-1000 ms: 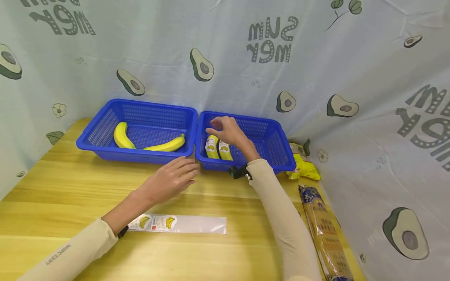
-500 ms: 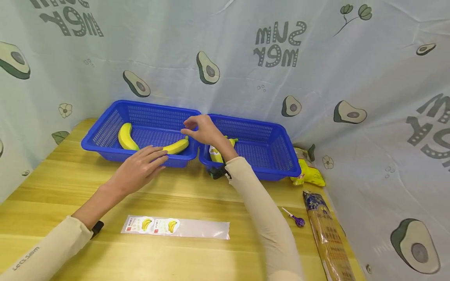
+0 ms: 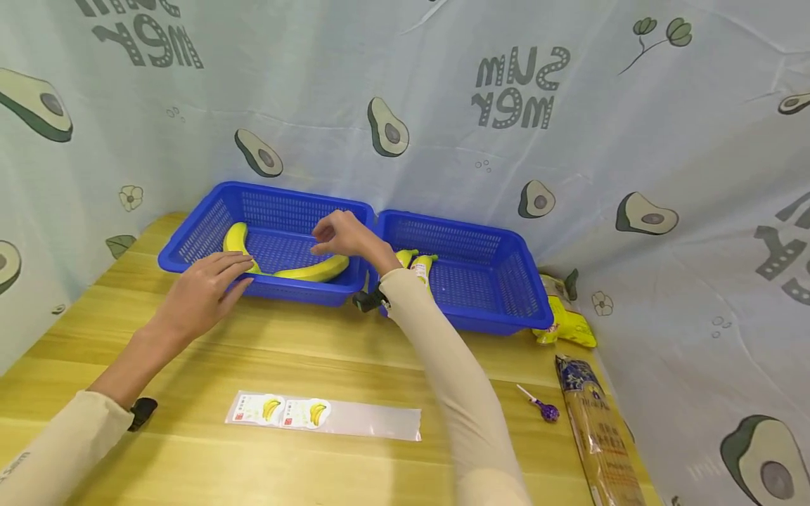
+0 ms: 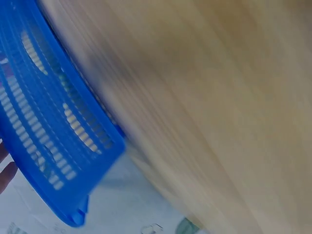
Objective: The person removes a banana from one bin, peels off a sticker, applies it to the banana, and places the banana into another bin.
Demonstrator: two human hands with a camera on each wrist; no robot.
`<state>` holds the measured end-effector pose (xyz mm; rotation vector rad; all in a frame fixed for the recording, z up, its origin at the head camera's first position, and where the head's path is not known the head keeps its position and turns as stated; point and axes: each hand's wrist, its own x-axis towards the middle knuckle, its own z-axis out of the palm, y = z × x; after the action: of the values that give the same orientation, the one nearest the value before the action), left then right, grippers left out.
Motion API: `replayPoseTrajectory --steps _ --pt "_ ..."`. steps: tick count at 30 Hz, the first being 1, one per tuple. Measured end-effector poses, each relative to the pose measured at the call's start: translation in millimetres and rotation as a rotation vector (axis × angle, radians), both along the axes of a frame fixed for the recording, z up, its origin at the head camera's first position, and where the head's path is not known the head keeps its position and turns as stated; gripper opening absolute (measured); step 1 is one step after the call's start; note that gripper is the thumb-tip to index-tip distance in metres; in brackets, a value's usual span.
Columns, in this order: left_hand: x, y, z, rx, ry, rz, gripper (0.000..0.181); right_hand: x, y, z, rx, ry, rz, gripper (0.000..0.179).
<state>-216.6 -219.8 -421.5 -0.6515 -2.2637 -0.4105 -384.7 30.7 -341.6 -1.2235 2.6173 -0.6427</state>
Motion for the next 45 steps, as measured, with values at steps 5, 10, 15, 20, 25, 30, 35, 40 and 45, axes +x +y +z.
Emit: replayPoseTrajectory --steps 5,10,15,20,25,30,35,40,45 --pt "0.2 -18.0 0.6 0.022 0.017 0.035 0.028 -10.3 -16 -4.6 0.027 -0.042 -0.005 0.041" --pt "2.1 -31.7 2.9 0.063 -0.023 0.096 0.03 -19.7 -27 -6.5 0.051 -0.097 -0.021 0.041" --pt "5.0 -45.8 5.0 0.114 -0.069 0.188 0.032 -28.1 -35 -3.6 0.051 -0.143 -0.035 0.042" --pt "8.6 -58.8 7.4 0.189 -0.144 0.28 0.034 -36.7 -42 -4.4 0.035 -0.207 -0.056 0.044" --pt "9.5 -68.7 9.6 0.277 -0.214 0.351 0.037 -43.5 -49 -11.4 -0.048 -0.324 -0.095 0.045" --pt "10.3 -76.9 8.6 0.336 -0.263 0.348 0.037 -47.2 -64 -21.3 -0.097 -0.393 -0.077 0.045" --pt "10.3 -79.8 7.3 0.379 -0.275 0.333 0.035 -48.5 -78 -27.1 -0.135 -0.429 -0.059 0.045" --pt "7.4 -76.0 4.3 0.455 -0.273 0.307 0.032 -49.1 -88 -30.8 -0.148 -0.463 -0.061 0.043" --pt "8.6 -74.0 8.2 0.579 -0.34 0.319 0.033 -50.1 -98 -31.2 -0.15 -0.484 -0.035 0.043"
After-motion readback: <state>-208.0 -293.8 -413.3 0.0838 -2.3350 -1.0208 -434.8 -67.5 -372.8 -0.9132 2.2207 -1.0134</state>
